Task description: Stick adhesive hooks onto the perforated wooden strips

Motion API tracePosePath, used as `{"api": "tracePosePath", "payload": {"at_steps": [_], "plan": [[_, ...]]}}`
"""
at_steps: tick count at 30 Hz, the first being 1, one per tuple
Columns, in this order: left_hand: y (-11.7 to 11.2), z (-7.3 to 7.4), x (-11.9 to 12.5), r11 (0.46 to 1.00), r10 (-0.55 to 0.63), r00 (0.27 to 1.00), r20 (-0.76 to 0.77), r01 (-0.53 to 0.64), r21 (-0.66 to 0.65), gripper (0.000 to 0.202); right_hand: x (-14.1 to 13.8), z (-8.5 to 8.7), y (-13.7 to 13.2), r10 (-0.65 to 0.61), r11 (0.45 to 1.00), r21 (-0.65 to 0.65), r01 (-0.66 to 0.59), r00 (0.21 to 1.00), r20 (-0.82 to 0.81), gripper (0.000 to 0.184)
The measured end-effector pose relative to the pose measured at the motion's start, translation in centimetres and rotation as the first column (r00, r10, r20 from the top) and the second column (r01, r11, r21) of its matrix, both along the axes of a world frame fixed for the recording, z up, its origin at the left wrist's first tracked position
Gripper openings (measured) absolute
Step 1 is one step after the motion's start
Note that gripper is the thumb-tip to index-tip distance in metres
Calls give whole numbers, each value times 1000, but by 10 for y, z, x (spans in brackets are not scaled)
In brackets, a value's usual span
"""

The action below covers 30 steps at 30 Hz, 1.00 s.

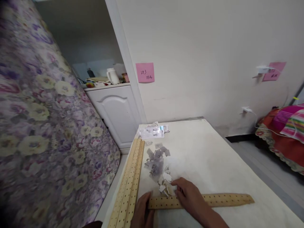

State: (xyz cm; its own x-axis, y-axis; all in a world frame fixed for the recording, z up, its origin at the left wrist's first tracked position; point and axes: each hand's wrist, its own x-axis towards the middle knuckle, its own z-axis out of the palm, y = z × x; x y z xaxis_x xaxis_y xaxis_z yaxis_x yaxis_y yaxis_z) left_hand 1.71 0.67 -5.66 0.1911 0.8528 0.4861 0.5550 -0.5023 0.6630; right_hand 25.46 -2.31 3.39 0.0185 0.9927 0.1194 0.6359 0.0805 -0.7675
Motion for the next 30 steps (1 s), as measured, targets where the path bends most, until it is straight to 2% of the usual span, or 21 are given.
{"api": "tracePosePath", "payload": {"at_steps": [3, 7, 13, 16, 20, 24, 27, 30], "plan": [[0, -2, 0, 1000, 10, 1000, 4, -10, -5, 38, -18, -4, 9, -51, 997, -58, 54, 997, 57, 37], [-1, -3, 1, 1000, 26, 999, 30, -25, -19, 37, -22, 0, 12, -49, 992, -111, 60, 994, 98, 36], [-1, 0, 2, 999, 5, 999, 54, -3, -38, 38, -23, -2, 13, -84, 996, -3, 85, 985, 150, 24], [-2, 1, 2, 1000, 18, 999, 48, -17, -23, 38, -23, -7, 15, -137, 990, 4, 138, 981, 134, 21], [-3, 4, 4, 1000, 28, 999, 40, -29, 1, 38, -21, -11, 15, -216, 976, 2, 216, 976, 30, 22], [-4, 9, 4, 999, 23, 1000, 20, -24, 24, 37, -17, -10, 10, -274, 961, -17, 275, 949, -157, 26], [-4, 16, 1, 999, 1, 1000, -31, 0, 44, 36, -14, -7, 6, -262, 965, -79, 250, 905, -334, 26], [-7, 27, -1, 998, -34, 996, -85, 38, 45, 36, -14, -4, 2, -213, 977, -76, 200, 871, -443, 24]]}}
